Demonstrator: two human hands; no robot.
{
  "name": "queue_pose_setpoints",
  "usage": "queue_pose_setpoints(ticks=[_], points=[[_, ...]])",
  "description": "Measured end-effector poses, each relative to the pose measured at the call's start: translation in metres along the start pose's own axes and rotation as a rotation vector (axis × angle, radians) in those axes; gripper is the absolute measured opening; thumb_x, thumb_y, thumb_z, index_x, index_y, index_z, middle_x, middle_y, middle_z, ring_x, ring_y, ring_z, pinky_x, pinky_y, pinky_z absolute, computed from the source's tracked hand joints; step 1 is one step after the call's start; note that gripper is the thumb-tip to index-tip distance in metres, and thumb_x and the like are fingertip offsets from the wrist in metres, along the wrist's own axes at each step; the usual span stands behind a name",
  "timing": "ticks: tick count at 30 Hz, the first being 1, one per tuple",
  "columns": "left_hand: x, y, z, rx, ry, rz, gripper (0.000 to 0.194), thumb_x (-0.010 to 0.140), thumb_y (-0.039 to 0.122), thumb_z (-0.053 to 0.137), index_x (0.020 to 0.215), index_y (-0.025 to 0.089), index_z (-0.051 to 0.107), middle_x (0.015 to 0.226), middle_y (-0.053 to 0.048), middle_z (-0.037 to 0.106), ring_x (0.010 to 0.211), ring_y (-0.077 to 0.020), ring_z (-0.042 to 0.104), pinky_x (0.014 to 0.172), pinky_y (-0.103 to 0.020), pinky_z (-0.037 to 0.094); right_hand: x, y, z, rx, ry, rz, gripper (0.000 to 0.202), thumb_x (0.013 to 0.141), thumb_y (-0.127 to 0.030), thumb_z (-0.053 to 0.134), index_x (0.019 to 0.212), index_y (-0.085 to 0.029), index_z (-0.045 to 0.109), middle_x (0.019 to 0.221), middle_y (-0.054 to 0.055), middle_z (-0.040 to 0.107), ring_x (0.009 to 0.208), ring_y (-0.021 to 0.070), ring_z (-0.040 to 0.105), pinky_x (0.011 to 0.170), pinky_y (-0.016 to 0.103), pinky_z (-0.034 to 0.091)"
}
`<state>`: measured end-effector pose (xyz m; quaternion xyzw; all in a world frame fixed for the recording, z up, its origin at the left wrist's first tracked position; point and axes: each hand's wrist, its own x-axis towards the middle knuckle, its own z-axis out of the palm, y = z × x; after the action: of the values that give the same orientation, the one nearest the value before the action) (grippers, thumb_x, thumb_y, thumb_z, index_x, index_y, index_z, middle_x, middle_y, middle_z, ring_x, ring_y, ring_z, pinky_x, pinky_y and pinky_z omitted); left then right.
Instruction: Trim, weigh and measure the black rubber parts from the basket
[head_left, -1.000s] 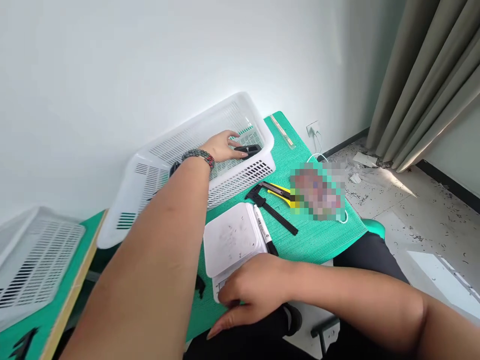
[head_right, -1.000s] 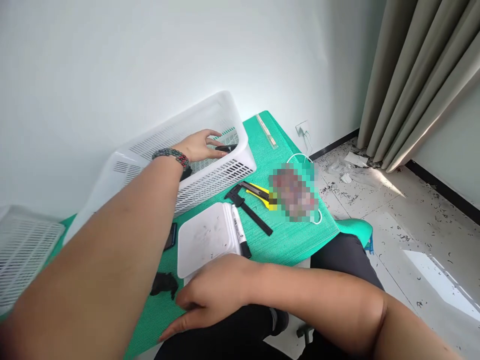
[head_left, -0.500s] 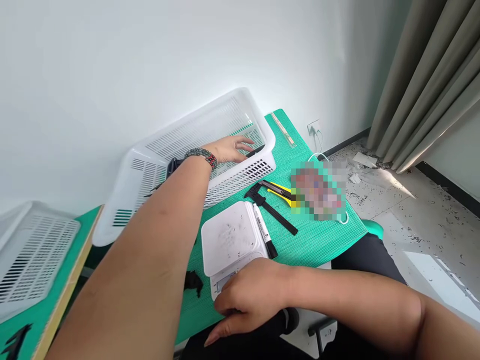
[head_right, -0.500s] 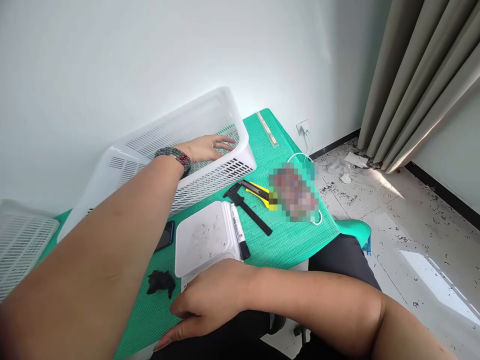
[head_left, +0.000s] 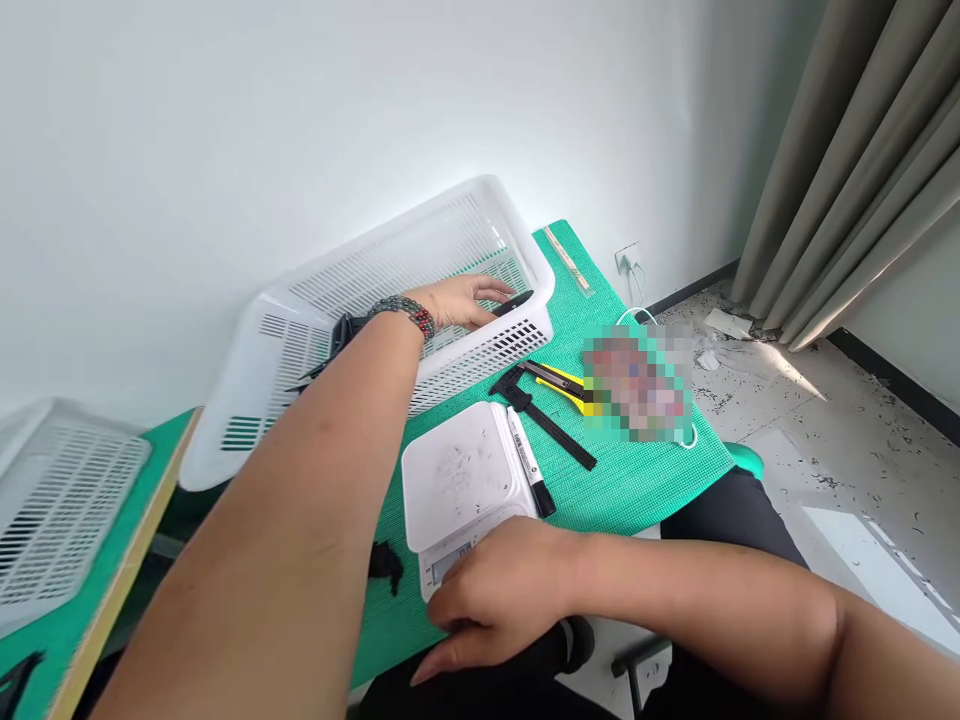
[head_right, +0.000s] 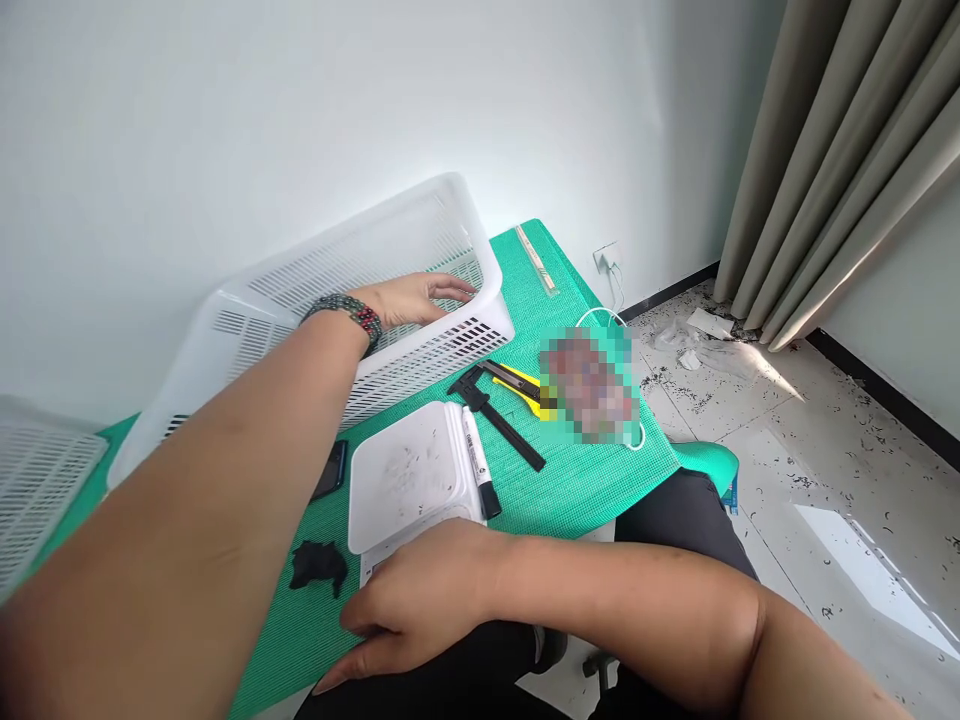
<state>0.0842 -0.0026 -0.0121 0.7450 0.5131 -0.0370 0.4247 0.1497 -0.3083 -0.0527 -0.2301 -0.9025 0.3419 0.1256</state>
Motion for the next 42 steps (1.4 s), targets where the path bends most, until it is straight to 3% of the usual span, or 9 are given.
queue_pose_setpoints(ticks=[7, 11, 16, 21, 27, 32, 36, 42], points=[[0.001, 0.002, 0.0, -0.018, -0.007, -0.122, 0.102, 0.067, 0.043, 0.093, 0.156, 0.023, 0.047, 0.147, -0.01, 0.068, 0.089, -0.0192, 0.073, 0.067, -0.029, 0.055, 0.0, 0.0, -0.002, 0.007, -0.011, 0.008, 0.051, 0.109, -0.06, 0.046, 0.092, -0.019, 0.07, 0.097, 0.003, 0.08, 0.082, 0.015, 0.065, 0.055, 0.029, 0.035], [0.006, -0.002, 0.001, -0.067, -0.044, -0.108, 0.092, 0.066, 0.044, 0.094, 0.148, 0.024, 0.058, 0.125, -0.006, 0.078, 0.085, -0.0195, 0.073, 0.07, -0.032, 0.056, 0.0, 0.001, 0.0, -0.012, 0.003, 0.003, 0.052, 0.109, -0.061, 0.045, 0.092, -0.019, 0.07, 0.094, 0.004, 0.079, 0.082, 0.0156, 0.066, 0.054, 0.029, 0.034], [0.008, -0.004, 0.0, -0.074, -0.075, -0.107, 0.086, 0.062, 0.046, 0.094, 0.141, 0.026, 0.064, 0.108, -0.003, 0.081, 0.083, -0.0206, 0.073, 0.072, -0.033, 0.055, 0.001, 0.0, 0.001, -0.027, 0.003, -0.004, 0.05, 0.108, -0.061, 0.048, 0.09, -0.019, 0.069, 0.093, 0.004, 0.079, 0.082, 0.0164, 0.067, 0.053, 0.028, 0.034], [0.004, -0.001, 0.0, -0.073, -0.075, -0.096, 0.093, 0.053, 0.043, 0.097, 0.139, 0.025, 0.063, 0.116, -0.004, 0.081, 0.084, -0.0212, 0.074, 0.073, -0.035, 0.056, 0.001, -0.001, 0.0, -0.016, -0.025, 0.0, 0.049, 0.108, -0.06, 0.047, 0.09, -0.02, 0.068, 0.093, 0.003, 0.078, 0.083, 0.0163, 0.067, 0.053, 0.029, 0.034], [0.0, 0.001, 0.0, 0.002, -0.055, -0.104, 0.101, 0.046, 0.028, 0.094, 0.141, 0.025, 0.061, 0.129, -0.006, 0.076, 0.089, -0.0214, 0.074, 0.07, -0.033, 0.056, 0.001, -0.001, 0.0, -0.023, -0.045, -0.001, 0.052, 0.109, -0.061, 0.044, 0.094, -0.018, 0.07, 0.094, 0.004, 0.078, 0.083, 0.0165, 0.066, 0.052, 0.029, 0.035], [0.0, 0.003, -0.001, 0.116, -0.036, -0.127, 0.112, 0.044, 0.033, 0.091, 0.15, 0.024, 0.054, 0.144, -0.012, 0.068, 0.098, -0.0251, 0.074, 0.071, -0.031, 0.056, 0.001, -0.002, -0.001, -0.031, -0.06, -0.003, 0.053, 0.109, -0.062, 0.044, 0.096, -0.018, 0.072, 0.096, 0.005, 0.079, 0.084, 0.0171, 0.067, 0.052, 0.03, 0.035], [-0.001, 0.006, -0.001, 0.179, -0.039, -0.157, 0.106, 0.044, 0.034, 0.089, 0.146, 0.029, 0.059, 0.136, -0.01, 0.072, 0.092, -0.026, 0.075, 0.068, -0.03, 0.055, 0.001, -0.002, 0.0, -0.02, -0.044, -0.014, 0.052, 0.109, -0.061, 0.046, 0.094, -0.018, 0.071, 0.094, 0.005, 0.079, 0.084, 0.0167, 0.068, 0.052, 0.029, 0.035], [-0.004, 0.008, 0.002, 0.153, -0.057, -0.093, 0.099, 0.045, 0.021, 0.086, 0.142, 0.022, 0.062, 0.134, -0.01, 0.071, 0.082, -0.0205, 0.071, 0.068, -0.032, 0.056, 0.001, -0.001, 0.0, -0.024, -0.04, -0.029, 0.051, 0.108, -0.061, 0.046, 0.093, -0.019, 0.07, 0.095, 0.005, 0.08, 0.084, 0.0168, 0.069, 0.053, 0.03, 0.036]])
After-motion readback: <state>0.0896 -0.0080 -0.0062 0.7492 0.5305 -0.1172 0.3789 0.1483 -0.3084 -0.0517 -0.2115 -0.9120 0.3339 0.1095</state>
